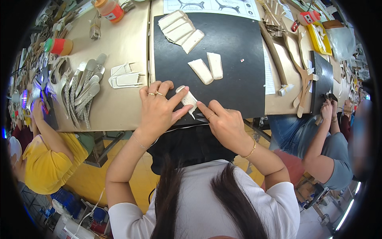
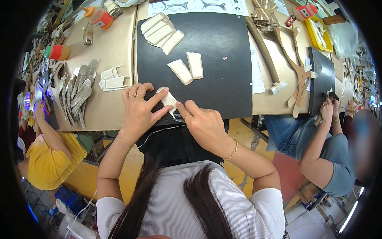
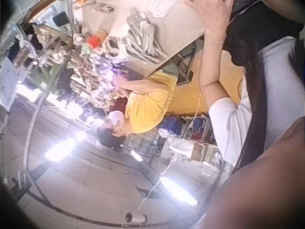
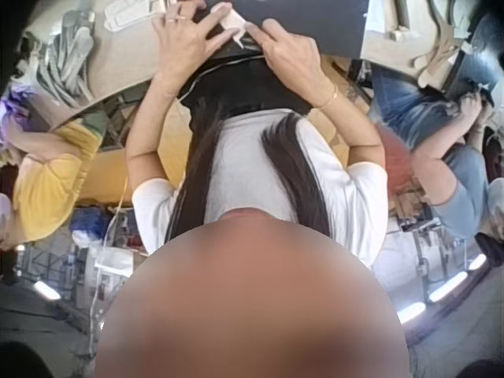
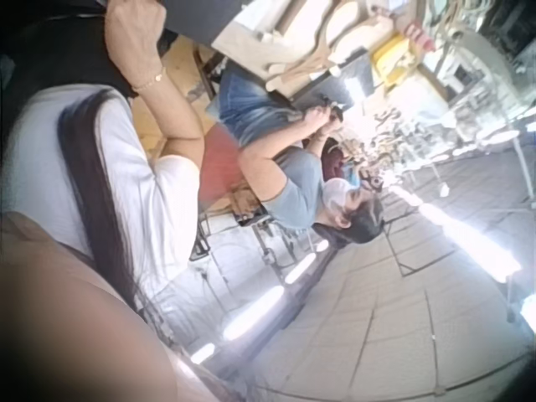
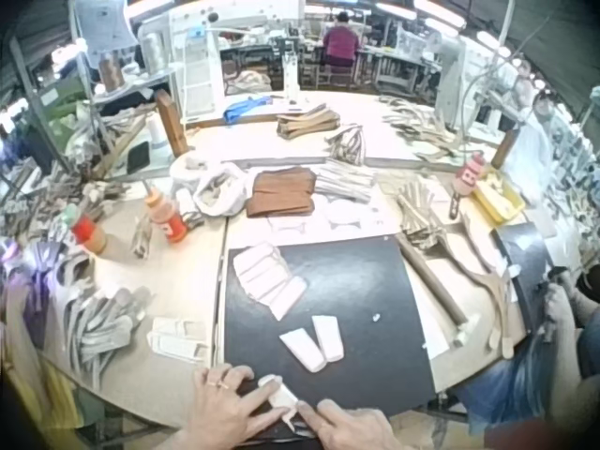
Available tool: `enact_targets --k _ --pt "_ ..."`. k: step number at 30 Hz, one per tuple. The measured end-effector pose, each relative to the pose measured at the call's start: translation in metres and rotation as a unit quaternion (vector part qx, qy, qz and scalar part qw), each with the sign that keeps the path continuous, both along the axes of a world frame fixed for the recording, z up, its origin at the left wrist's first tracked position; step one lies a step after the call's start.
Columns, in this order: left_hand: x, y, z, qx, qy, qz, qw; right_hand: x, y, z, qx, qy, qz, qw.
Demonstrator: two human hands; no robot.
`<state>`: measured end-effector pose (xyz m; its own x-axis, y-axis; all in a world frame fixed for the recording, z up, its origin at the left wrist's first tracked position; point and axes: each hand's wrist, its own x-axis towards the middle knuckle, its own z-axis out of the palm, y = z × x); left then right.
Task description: The person repeatedly picks up small white rectangular pieces, inserts a white string or wire through them, and places the assembled pieces on a black mat. The person handles the pieces one at a time and continues the process throughout the clip.
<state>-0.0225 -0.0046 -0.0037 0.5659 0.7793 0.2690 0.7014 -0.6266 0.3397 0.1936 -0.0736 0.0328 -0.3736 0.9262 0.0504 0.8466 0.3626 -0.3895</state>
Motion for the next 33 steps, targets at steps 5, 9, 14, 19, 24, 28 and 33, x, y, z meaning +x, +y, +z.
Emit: enact_targets --k 5,9,14,19,24,28,33 --pt "-0.001 0.001 0.001 -0.006 0.007 -0.002 1.000 -0.001 -0.004 -0.001 -0.001 -0.001 -0.007 1.000" --pt "0.000 0.002 0.005 -0.010 0.005 -0.003 1.000 -0.004 -0.004 -0.001 -0.011 0.007 -0.021 1.000" --pt "0.000 0.002 0.007 -0.011 0.008 -0.002 1.000 -0.004 -0.005 -0.002 0.002 -0.016 -0.003 1.000" --pt "-0.001 0.002 0.009 -0.084 -0.022 0.007 0.996 -0.003 -0.010 -0.001 -0.007 -0.046 0.009 0.999" --pt "0.012 0.008 0.018 -0.187 -0.032 0.053 0.980 -0.006 -0.002 0.013 -0.016 -0.065 0.025 0.997" --pt "0.019 0.003 0.020 -0.177 -0.040 0.078 0.980 -0.008 -0.001 0.013 -0.003 -0.078 0.034 0.996" --pt "0.022 -0.002 0.012 -0.212 -0.057 0.082 0.972 -0.005 -0.003 0.003 0.009 -0.079 0.038 0.996"
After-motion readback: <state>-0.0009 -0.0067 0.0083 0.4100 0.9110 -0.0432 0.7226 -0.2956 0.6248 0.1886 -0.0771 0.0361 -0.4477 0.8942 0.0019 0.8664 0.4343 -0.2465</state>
